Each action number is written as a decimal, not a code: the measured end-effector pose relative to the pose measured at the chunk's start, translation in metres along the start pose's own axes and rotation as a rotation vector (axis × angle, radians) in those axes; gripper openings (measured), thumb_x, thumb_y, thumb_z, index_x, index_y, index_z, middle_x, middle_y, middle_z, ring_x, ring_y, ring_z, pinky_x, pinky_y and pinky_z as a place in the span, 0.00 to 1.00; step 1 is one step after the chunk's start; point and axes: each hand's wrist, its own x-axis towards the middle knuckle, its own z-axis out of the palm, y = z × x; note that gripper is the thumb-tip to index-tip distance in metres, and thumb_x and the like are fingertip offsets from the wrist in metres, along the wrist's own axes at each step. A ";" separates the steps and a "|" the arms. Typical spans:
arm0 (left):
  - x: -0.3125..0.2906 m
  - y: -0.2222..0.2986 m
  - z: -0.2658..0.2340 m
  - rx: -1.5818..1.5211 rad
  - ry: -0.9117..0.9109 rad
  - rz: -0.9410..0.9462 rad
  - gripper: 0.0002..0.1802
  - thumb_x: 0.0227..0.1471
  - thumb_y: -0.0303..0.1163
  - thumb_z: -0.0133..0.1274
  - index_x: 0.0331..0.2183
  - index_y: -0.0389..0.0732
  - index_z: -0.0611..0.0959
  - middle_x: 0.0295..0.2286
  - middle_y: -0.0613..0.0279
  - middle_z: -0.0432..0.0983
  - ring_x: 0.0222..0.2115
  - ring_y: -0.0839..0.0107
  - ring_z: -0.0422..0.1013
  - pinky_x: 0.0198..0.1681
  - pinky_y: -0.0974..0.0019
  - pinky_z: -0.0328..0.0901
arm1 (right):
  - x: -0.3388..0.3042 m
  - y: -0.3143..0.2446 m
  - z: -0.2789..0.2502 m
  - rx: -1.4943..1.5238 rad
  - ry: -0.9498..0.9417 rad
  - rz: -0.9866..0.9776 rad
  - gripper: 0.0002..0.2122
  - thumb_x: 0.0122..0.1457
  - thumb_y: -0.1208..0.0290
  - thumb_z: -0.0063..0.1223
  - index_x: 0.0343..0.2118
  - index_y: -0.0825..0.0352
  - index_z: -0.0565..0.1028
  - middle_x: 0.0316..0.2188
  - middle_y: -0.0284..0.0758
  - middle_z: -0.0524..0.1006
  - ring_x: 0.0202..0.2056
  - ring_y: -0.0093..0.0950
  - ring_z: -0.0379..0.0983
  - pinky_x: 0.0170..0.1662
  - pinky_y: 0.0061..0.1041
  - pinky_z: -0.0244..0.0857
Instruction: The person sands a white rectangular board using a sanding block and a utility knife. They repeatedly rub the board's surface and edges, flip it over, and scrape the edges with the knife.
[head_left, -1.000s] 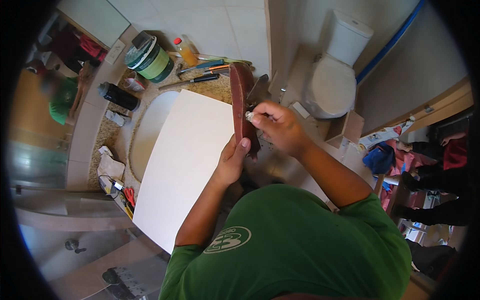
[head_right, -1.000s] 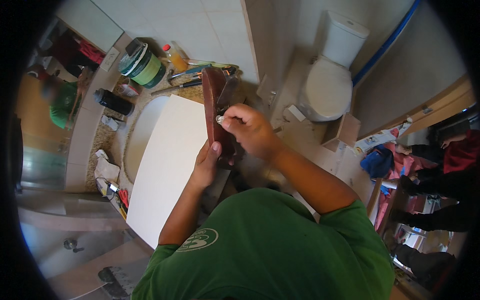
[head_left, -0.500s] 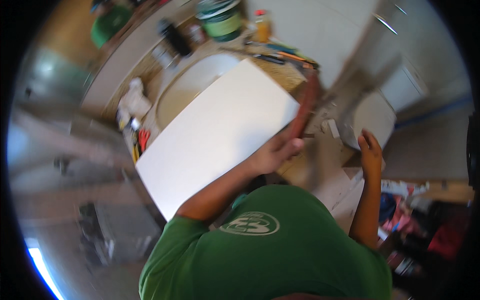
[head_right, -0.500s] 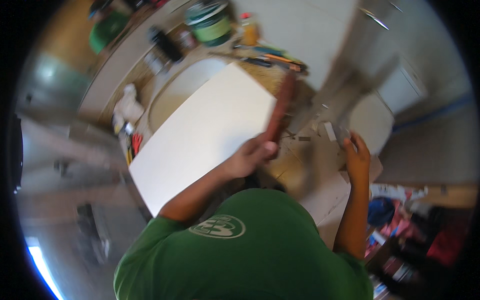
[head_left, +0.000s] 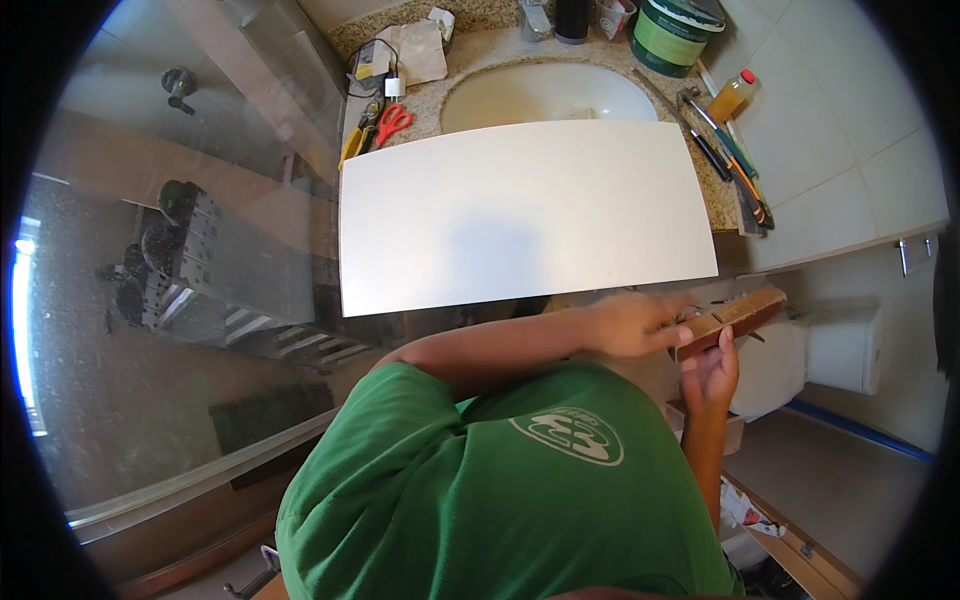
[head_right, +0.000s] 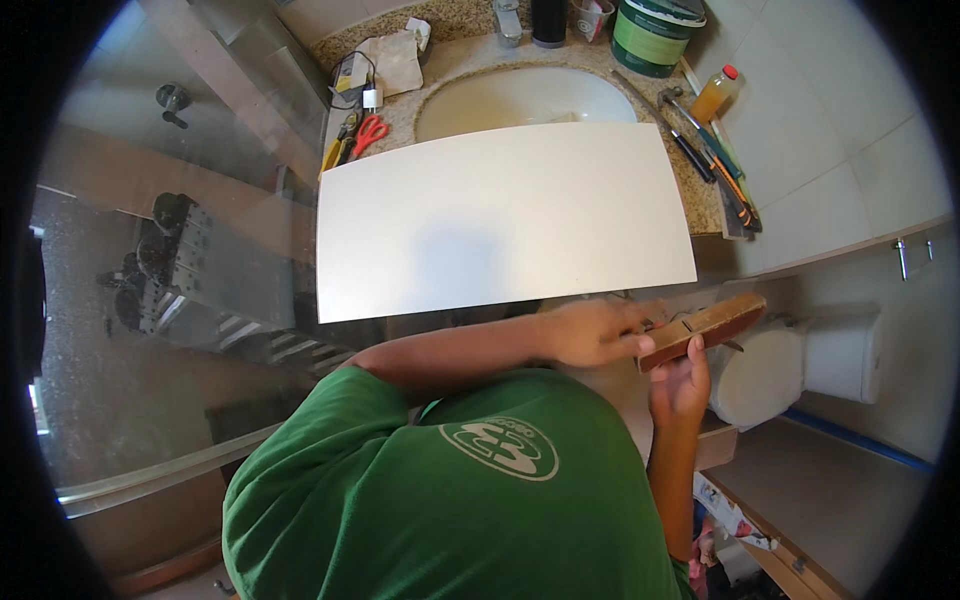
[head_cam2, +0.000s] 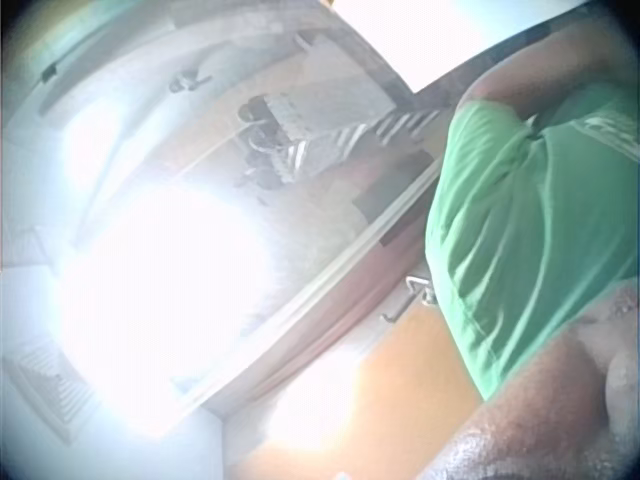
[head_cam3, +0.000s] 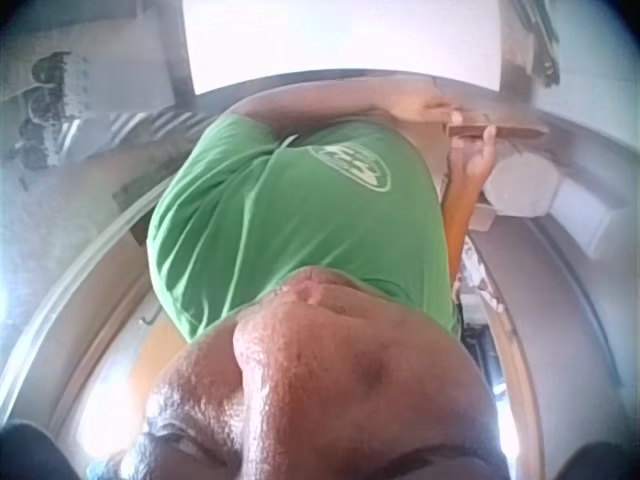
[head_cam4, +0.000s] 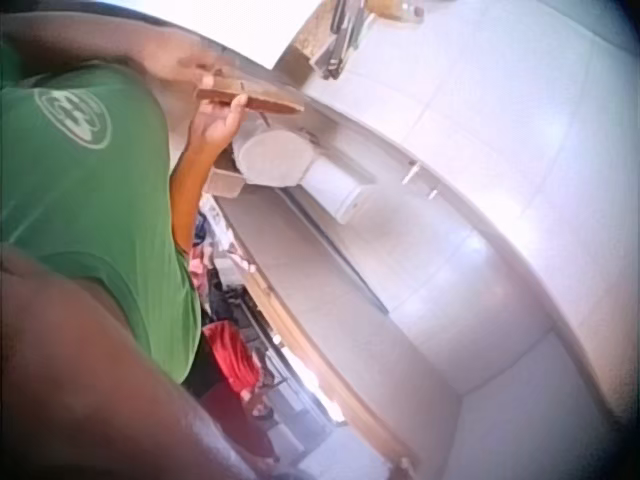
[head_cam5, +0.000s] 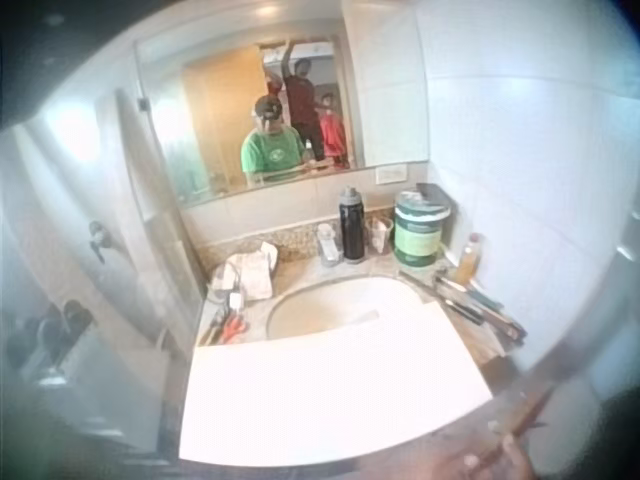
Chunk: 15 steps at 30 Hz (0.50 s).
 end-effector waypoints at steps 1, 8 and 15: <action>-0.002 -0.011 -0.008 -0.005 0.056 0.039 0.42 0.64 0.57 0.47 0.64 0.33 0.65 0.45 0.38 0.78 0.44 0.41 0.77 0.50 0.49 0.70 | 0.002 0.000 -0.003 0.031 -0.060 0.028 0.26 0.67 0.56 0.55 0.60 0.69 0.65 0.50 0.41 0.73 0.53 0.36 0.69 0.59 0.40 0.63; 0.003 -0.120 -0.166 0.571 0.562 -0.100 0.28 0.57 0.48 0.61 0.51 0.38 0.82 0.48 0.45 0.79 0.49 0.47 0.74 0.56 0.51 0.67 | 0.009 0.020 -0.028 0.127 -0.189 0.182 0.26 0.65 0.60 0.57 0.59 0.69 0.66 0.51 0.41 0.73 0.55 0.40 0.69 0.60 0.46 0.64; 0.010 -0.185 -0.290 0.848 0.354 -0.540 0.46 0.53 0.72 0.52 0.47 0.34 0.84 0.44 0.39 0.80 0.49 0.44 0.75 0.53 0.50 0.68 | 0.040 0.056 -0.010 0.014 -0.168 0.275 0.28 0.63 0.63 0.61 0.62 0.65 0.65 0.52 0.37 0.74 0.57 0.37 0.71 0.60 0.44 0.66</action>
